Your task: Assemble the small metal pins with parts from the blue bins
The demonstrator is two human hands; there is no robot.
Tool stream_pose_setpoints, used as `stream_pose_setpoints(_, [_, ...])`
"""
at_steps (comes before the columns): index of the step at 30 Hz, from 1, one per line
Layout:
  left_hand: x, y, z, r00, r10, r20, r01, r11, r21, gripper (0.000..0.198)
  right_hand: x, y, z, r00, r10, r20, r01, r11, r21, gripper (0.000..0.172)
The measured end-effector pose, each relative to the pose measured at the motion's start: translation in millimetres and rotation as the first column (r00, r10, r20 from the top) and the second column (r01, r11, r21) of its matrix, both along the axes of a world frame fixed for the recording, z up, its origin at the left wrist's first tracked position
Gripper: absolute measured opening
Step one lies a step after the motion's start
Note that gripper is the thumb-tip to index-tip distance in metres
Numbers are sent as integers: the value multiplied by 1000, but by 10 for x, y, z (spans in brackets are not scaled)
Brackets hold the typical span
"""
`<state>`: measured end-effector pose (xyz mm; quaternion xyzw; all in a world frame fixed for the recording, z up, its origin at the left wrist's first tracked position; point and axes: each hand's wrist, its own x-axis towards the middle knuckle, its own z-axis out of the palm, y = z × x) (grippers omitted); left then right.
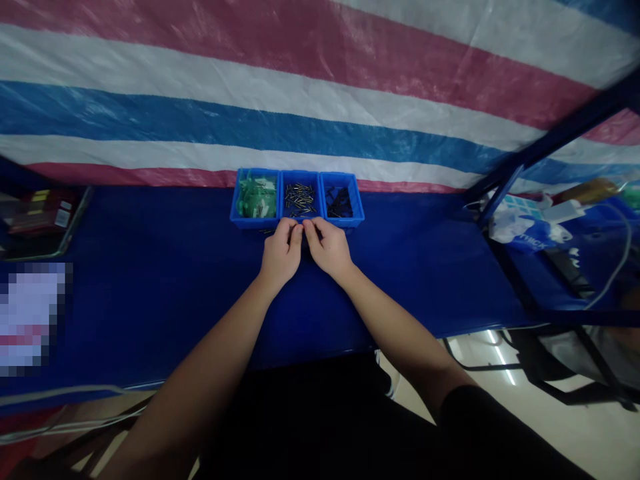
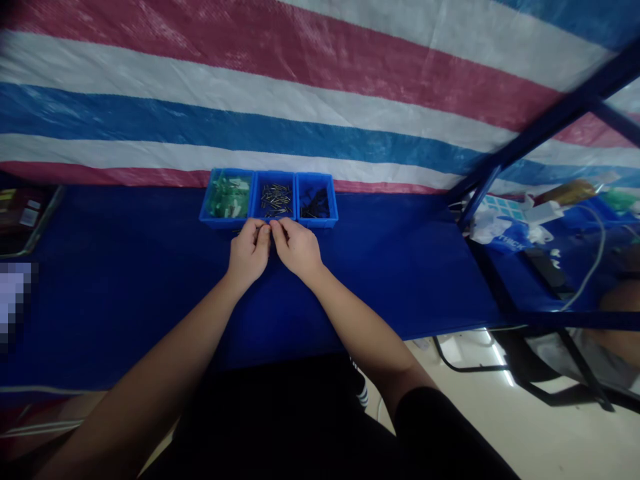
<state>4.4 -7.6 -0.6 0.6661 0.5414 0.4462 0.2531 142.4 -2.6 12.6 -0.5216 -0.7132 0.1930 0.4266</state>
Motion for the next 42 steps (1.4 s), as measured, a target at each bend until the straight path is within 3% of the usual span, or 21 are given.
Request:
stream_pose_setpoints(4, [-15, 8, 12, 999, 31, -22, -30, 999, 34, 32, -10, -8, -17, 994, 83, -69, -83, 997, -3, 24])
stream_pose_setpoints(8, [-17, 7, 13, 1000, 22, -17, -21, 999, 27, 37, -10, -7, -28, 987, 128, -96, -130, 992, -11, 31])
stream_pose_setpoints(15, [-14, 7, -9, 999, 1, 38, -1, 1000, -12, 40, 39, 41, -18, 988, 133, -79, -131, 991, 38, 19])
stream_pose_setpoints(22, [-12, 18, -17, 996, 43, 74, -40, 998, -47, 26, 34, 27, -18, 990, 127, -65, -127, 992, 8, 28])
stream_pose_setpoints(26, [0, 21, -24, 990, -12, 143, 19, 998, -53, 24, 40, 29, -43, 994, 107, -29, -108, 993, -40, 32])
stream_pose_setpoints(31, [1, 29, -51, 996, -21, 85, 26, 998, -55, 24, 34, 29, -50, 997, 78, -11, -79, 997, -27, 31])
stream_pose_setpoints(37, [-16, 52, -52, 996, 71, 57, -70, 997, -15, 29, 8, 30, -50, 994, 97, -53, -97, 995, 6, 24])
stream_pose_setpoints(42, [-17, 51, -35, 997, 69, 45, -69, 998, 5, 37, 6, 34, -60, 988, 141, -59, -140, 990, 22, 22])
